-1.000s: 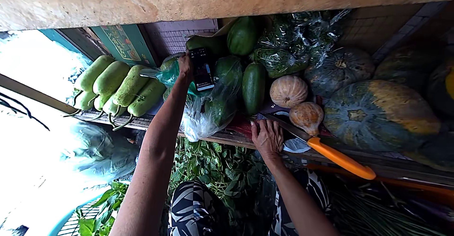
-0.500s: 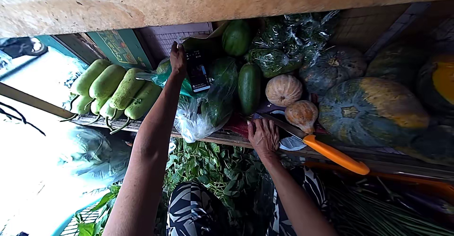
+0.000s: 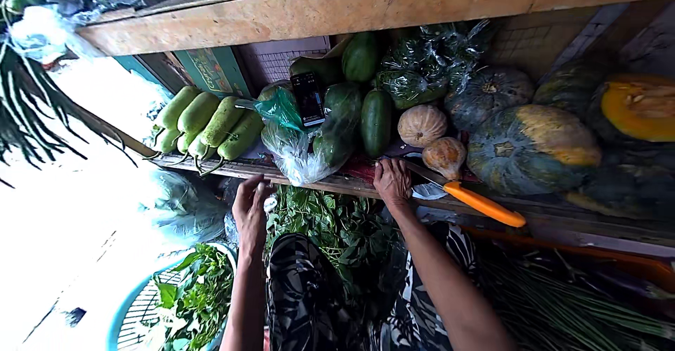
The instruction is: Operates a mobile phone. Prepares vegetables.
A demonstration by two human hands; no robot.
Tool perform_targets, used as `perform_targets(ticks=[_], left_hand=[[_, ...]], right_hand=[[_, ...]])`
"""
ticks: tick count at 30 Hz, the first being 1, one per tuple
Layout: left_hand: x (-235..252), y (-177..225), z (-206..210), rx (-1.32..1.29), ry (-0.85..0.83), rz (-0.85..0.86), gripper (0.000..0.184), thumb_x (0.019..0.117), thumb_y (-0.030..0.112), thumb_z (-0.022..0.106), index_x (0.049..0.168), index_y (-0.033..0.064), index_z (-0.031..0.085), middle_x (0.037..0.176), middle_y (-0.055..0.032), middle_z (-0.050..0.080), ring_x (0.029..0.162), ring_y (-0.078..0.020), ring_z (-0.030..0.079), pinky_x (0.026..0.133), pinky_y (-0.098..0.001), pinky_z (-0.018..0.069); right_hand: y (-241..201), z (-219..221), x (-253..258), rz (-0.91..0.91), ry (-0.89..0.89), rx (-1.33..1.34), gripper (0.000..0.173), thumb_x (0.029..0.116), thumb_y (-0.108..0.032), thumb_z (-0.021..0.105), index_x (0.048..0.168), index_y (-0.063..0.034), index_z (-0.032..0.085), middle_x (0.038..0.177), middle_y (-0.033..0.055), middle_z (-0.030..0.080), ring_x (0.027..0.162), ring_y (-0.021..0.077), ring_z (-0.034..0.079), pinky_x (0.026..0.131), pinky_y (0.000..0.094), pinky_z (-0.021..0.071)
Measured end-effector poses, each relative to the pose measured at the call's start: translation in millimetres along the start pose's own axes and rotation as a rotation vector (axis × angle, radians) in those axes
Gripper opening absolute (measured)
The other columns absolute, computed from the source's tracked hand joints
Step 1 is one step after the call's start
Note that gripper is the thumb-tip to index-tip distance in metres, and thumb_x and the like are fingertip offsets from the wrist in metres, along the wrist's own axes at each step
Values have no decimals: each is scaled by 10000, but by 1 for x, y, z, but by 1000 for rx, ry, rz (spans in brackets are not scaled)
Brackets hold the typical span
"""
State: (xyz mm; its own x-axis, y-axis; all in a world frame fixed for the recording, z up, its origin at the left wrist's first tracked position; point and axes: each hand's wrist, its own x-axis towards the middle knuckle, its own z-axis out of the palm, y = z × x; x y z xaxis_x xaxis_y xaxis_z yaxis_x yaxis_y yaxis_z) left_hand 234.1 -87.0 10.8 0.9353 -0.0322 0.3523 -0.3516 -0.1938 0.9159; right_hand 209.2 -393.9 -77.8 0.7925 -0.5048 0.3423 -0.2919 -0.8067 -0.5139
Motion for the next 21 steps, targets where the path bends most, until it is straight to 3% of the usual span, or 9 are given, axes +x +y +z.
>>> perform_targets(ticks=[3, 5, 7, 8, 10, 12, 15, 18, 21], left_hand=[[-65, -9, -43, 82, 73, -84, 336, 1020, 114, 480, 1249, -120, 554, 1100, -116, 650, 893, -94, 678, 834, -286, 587], [-94, -8, -57, 140, 91, -91, 317, 1019, 117, 486, 1229, -104, 573, 1060, -86, 658, 864, -55, 668, 810, -246, 577], [-102, 2, -50, 184, 91, -56, 301, 1022, 116, 503, 1216, -99, 586, 1050, -89, 660, 881, -44, 658, 828, -226, 562], [-101, 9, -40, 208, 63, -33, 305, 1021, 116, 516, 1216, -108, 590, 1062, -117, 665, 908, -63, 660, 854, -238, 557], [-90, 26, -5, 263, -82, -11, 339, 1032, 113, 527, 1255, -138, 574, 1141, -225, 671, 1005, -173, 675, 929, -326, 546], [-70, 31, 43, 302, -304, -1, 362, 1038, 112, 536, 1310, -127, 548, 1199, -260, 667, 1096, -258, 679, 986, -401, 536], [-30, 23, 126, 356, -546, 67, 373, 1040, 140, 568, 1349, -68, 555, 1295, -242, 641, 1208, -330, 639, 1060, -487, 494], [8, 3, 198, 483, -581, 195, 319, 1045, 145, 561, 1304, -39, 579, 1285, -277, 617, 1157, -441, 636, 982, -595, 507], [41, -3, 260, 708, -626, -115, 522, 1046, 255, 561, 1428, -87, 466, 1427, -322, 510, 1307, -471, 535, 1065, -608, 447]], right_hand=[[7, -22, 15, 118, -163, 350, 362, 1089, -185, 445, 1274, 61, 634, 1265, 284, 644, 1217, 431, 609, 1043, 577, 470], [22, -42, 29, 221, -214, 596, 370, 1084, -149, 452, 1367, 70, 546, 1265, 284, 633, 1162, 385, 639, 1026, 526, 500], [33, -80, 34, 243, -181, 508, 340, 1047, -57, 476, 1357, 50, 564, 1198, 263, 665, 1104, 375, 658, 987, 530, 505], [36, -103, 30, 247, -208, 359, 339, 1017, -24, 495, 1337, 36, 591, 1203, 262, 670, 1143, 402, 647, 997, 576, 489], [38, -136, 16, 281, -312, 50, 357, 961, -17, 587, 1314, 31, 617, 1280, 303, 632, 1242, 484, 580, 1010, 681, 432], [50, -137, -2, 304, -372, -143, 369, 941, -44, 641, 1299, 45, 625, 1348, 329, 576, 1296, 525, 508, 1003, 720, 394], [75, -122, -16, 275, -360, -177, 346, 947, -72, 654, 1284, 5, 647, 1399, 301, 532, 1312, 520, 479, 1012, 728, 369], [80, -127, -18, 242, -337, -150, 434, 917, -83, 718, 1334, -20, 617, 1412, 309, 513, 1281, 518, 508, 983, 737, 375], [82, -134, -19, 222, -314, -162, 444, 882, -97, 765, 1304, -47, 636, 1358, 292, 552, 1235, 487, 553, 975, 687, 428]])
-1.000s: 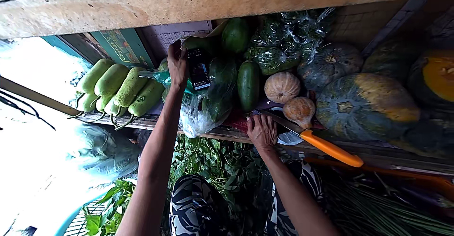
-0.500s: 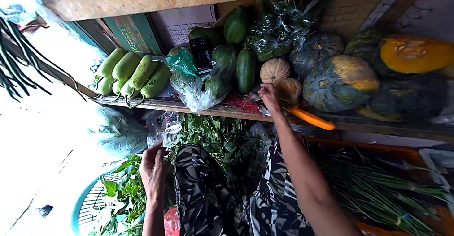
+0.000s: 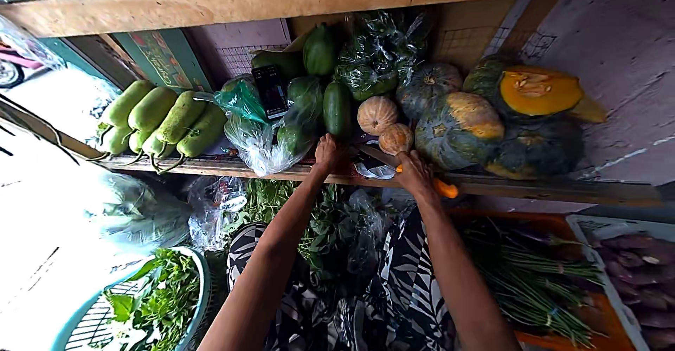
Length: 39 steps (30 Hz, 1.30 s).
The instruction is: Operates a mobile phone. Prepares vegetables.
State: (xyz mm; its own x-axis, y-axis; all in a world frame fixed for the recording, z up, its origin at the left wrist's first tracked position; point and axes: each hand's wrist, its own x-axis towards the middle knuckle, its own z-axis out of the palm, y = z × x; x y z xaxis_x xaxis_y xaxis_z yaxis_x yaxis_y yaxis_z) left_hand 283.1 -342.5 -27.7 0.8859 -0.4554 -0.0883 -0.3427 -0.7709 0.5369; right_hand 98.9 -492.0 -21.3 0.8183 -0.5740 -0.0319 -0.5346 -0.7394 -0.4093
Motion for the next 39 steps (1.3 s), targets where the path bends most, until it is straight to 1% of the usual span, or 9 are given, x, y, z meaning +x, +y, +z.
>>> perform_targets(ticks=[3, 5, 10, 17, 22, 30, 33, 35, 39], left_hand=[[20, 17, 18, 27, -51, -270, 749, 994, 400, 631, 1485, -90, 349, 1464, -327, 471, 1357, -458, 496, 1074, -585, 444], [20, 14, 31, 14, -14, -287, 758, 980, 405, 663, 1458, -105, 373, 1450, -352, 463, 1356, -491, 477, 1054, -601, 456], [10, 3, 34, 77, -18, -173, 574, 1021, 361, 609, 1342, -112, 548, 1454, -339, 474, 1389, -486, 436, 1091, -607, 414], [12, 10, 33, 394, -195, 5, 417, 1014, 73, 561, 1417, -26, 525, 1479, -297, 462, 1361, -481, 467, 1026, -598, 477], [18, 15, 25, 476, -309, 30, 457, 996, 67, 594, 1421, -67, 493, 1484, -303, 455, 1386, -483, 440, 1033, -611, 463], [-33, -12, -39, 151, -19, 333, 253, 1023, 103, 569, 1195, -54, 668, 1203, -275, 662, 1140, -445, 644, 1007, -596, 487], [-87, -8, -65, 121, -210, 363, 226, 1006, 140, 649, 1154, -23, 700, 1108, -250, 697, 1028, -419, 679, 920, -601, 520], [-80, -5, -63, 172, -331, 349, 300, 988, 196, 692, 1207, -10, 711, 1205, -253, 677, 1148, -421, 638, 1012, -598, 476], [-12, 4, -22, 208, -132, 367, 316, 1042, 83, 520, 1314, -27, 638, 1297, -278, 634, 1212, -455, 614, 1038, -611, 463]], right_hand=[[7, -9, -8, -14, -8, -1, 437, 896, -118, 751, 1322, -105, 656, 1331, 254, 587, 1247, 441, 566, 974, 611, 468], [15, -14, -13, -39, 22, 59, 415, 889, -112, 752, 1297, -110, 680, 1309, 243, 613, 1219, 437, 590, 972, 616, 469], [27, -19, -18, -110, 208, 234, 375, 827, -2, 775, 1196, -35, 720, 1276, 279, 616, 1128, 470, 629, 922, 632, 504], [29, -4, -7, -170, 310, 277, 335, 799, 32, 789, 1124, -25, 728, 1272, 260, 620, 1112, 450, 642, 901, 616, 531], [22, 3, 1, -209, 304, 277, 288, 821, 32, 768, 1103, -14, 731, 1281, 263, 620, 1101, 454, 648, 890, 610, 535], [28, 6, 0, -235, 322, 313, 280, 816, 50, 778, 1086, -4, 731, 1257, 265, 624, 1075, 462, 648, 874, 630, 530], [29, 7, 3, -248, 353, 335, 261, 825, 60, 749, 1082, 13, 730, 1246, 285, 626, 1094, 481, 635, 882, 642, 514], [24, 8, 3, -245, 376, 346, 259, 830, 61, 745, 1085, 16, 726, 1240, 282, 627, 1103, 477, 631, 897, 632, 514], [12, 13, 8, -241, 417, 375, 257, 838, 56, 730, 1091, 12, 723, 1244, 271, 629, 1098, 460, 640, 894, 606, 529]])
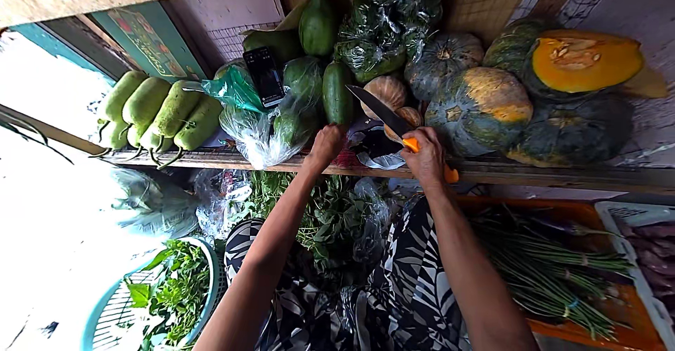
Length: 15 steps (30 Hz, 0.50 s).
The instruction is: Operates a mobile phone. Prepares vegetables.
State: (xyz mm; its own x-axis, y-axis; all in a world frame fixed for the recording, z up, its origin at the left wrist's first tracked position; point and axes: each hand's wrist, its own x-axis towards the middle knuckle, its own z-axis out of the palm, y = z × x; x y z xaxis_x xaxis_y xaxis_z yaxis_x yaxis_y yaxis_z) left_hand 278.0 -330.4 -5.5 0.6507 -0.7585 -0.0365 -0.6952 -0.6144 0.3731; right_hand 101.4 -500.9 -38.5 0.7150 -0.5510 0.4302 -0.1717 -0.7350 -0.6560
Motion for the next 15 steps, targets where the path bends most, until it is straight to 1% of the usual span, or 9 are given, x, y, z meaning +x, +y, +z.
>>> perform_targets(ticks=[2, 3, 4, 5, 7, 10, 12, 13, 15], left_hand=[[31, -5, 22, 69, -87, -39, 366, 998, 48, 561, 1358, -3, 607, 1333, -277, 612, 1222, -470, 603, 1017, -644, 468], [39, -6, 32, 114, -176, -73, 384, 981, 50, 590, 1360, -16, 595, 1336, -294, 600, 1229, -490, 588, 1004, -667, 465], [41, -3, 37, 150, -257, -108, 364, 993, 54, 587, 1344, -43, 586, 1347, -307, 583, 1250, -501, 565, 1007, -674, 451], [40, 0, 38, 165, -283, -130, 339, 999, 57, 584, 1316, -61, 597, 1337, -313, 586, 1252, -505, 562, 1008, -671, 449], [35, -6, 33, 127, -234, -113, 288, 983, 69, 598, 1233, -65, 649, 1264, -312, 630, 1214, -500, 590, 1005, -662, 457], [16, -18, 19, -7, -28, -3, 234, 980, 54, 591, 1155, -59, 699, 1171, -293, 677, 1154, -470, 637, 1010, -623, 474], [8, -13, 5, -105, 88, 108, 243, 1004, 35, 563, 1182, -47, 706, 1178, -264, 687, 1151, -419, 651, 1041, -555, 480], [7, -6, 0, -140, 103, 157, 253, 1015, 29, 545, 1197, -45, 704, 1188, -257, 686, 1151, -402, 655, 1044, -532, 482], [14, 5, 1, -147, 14, 199, 289, 1010, -13, 510, 1232, -39, 692, 1246, -256, 663, 1189, -390, 635, 1065, -520, 471]], right_hand=[[1, 7, 3, -21, 27, -6, 245, 838, 36, 715, 1080, 6, 733, 1224, 267, 646, 1106, 447, 646, 909, 582, 533], [0, 8, 3, -29, 28, -1, 237, 841, 41, 712, 1076, 10, 731, 1219, 269, 646, 1113, 452, 640, 913, 584, 529], [-1, 8, 2, -39, 28, 6, 228, 843, 55, 714, 1067, 17, 726, 1210, 274, 643, 1110, 460, 635, 907, 592, 527], [1, 7, 3, -48, 27, 5, 226, 841, 60, 713, 1063, 20, 727, 1201, 276, 646, 1106, 461, 636, 907, 592, 526], [5, 7, 5, -52, 21, -6, 239, 833, 51, 710, 1068, 13, 733, 1192, 270, 658, 1099, 448, 649, 909, 578, 533], [5, 2, 4, -27, 4, 2, 257, 828, 59, 729, 1081, 17, 722, 1210, 269, 646, 1083, 452, 651, 893, 595, 534], [6, 4, 8, -4, 13, -10, 262, 829, 37, 726, 1090, 9, 726, 1213, 262, 648, 1090, 439, 652, 901, 579, 537], [5, 5, 9, 9, 16, -14, 260, 835, 32, 725, 1094, 7, 727, 1213, 264, 646, 1096, 439, 649, 907, 578, 532], [2, 9, 9, 19, 26, -15, 256, 838, 31, 719, 1092, 7, 727, 1200, 269, 646, 1103, 437, 645, 915, 572, 530]])
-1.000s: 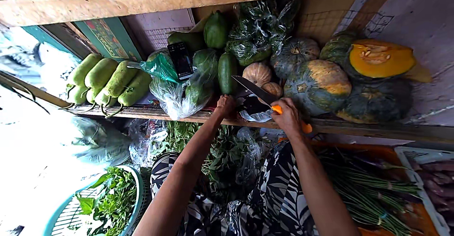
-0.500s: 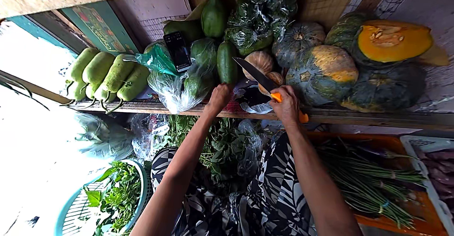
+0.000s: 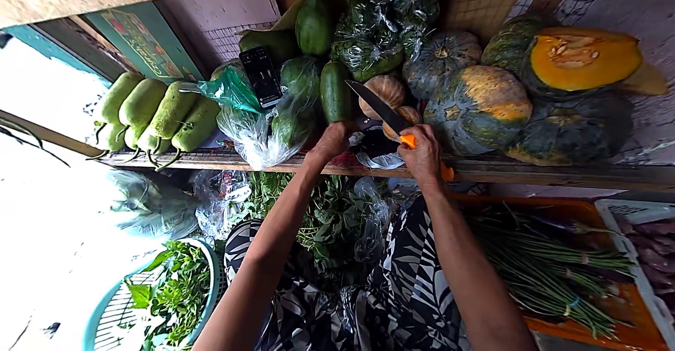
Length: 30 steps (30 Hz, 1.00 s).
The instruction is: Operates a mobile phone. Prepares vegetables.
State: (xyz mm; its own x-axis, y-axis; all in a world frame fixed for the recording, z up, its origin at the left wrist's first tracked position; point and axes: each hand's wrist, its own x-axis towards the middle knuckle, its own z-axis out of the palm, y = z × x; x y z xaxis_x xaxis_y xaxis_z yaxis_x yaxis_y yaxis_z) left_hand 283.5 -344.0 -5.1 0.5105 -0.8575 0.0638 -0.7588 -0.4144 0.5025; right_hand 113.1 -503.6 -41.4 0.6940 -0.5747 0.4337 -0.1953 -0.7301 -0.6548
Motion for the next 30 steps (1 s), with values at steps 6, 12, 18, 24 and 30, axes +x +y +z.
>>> perform_targets(ticks=[6, 12, 18, 24, 30], left_hand=[[21, -13, 45, 167, -211, -80, 263, 993, 35, 566, 1218, -44, 678, 1268, -282, 638, 1245, -454, 582, 1074, -593, 434], [-51, 31, 28, 35, -69, 136, 175, 935, -34, 645, 1091, -30, 724, 1132, -231, 688, 1105, -389, 659, 992, -530, 517], [-49, 54, 14, 34, -85, 102, 302, 1046, 149, 562, 1289, 8, 674, 1355, -204, 627, 1313, -374, 555, 1104, -527, 430], [-29, 20, 65, 132, -28, 47, 354, 1076, 172, 502, 1357, -9, 618, 1356, -231, 623, 1256, -409, 600, 1066, -576, 454], [-92, 55, 59, -59, 64, 117, 231, 1022, 140, 582, 1133, 35, 755, 1098, -163, 735, 1037, -319, 710, 915, -523, 546]], right_hand=[[-8, 8, -1, -19, -22, 4, 264, 835, 33, 720, 1097, 11, 724, 1203, 261, 650, 1129, 444, 633, 929, 576, 527], [-13, -2, -10, -18, -55, 7, 303, 818, 65, 746, 1111, 0, 703, 1238, 254, 620, 1097, 460, 629, 868, 619, 531], [-16, 2, -5, 16, -54, 3, 293, 833, 56, 740, 1121, 12, 707, 1227, 273, 628, 1128, 474, 619, 902, 629, 516], [-23, 1, -11, 18, -113, -48, 357, 804, 51, 778, 1148, -1, 698, 1250, 265, 622, 1090, 473, 637, 855, 642, 530], [-18, 0, -7, 65, -141, -69, 327, 827, 21, 766, 1148, 10, 704, 1244, 280, 624, 1059, 480, 651, 838, 640, 527]])
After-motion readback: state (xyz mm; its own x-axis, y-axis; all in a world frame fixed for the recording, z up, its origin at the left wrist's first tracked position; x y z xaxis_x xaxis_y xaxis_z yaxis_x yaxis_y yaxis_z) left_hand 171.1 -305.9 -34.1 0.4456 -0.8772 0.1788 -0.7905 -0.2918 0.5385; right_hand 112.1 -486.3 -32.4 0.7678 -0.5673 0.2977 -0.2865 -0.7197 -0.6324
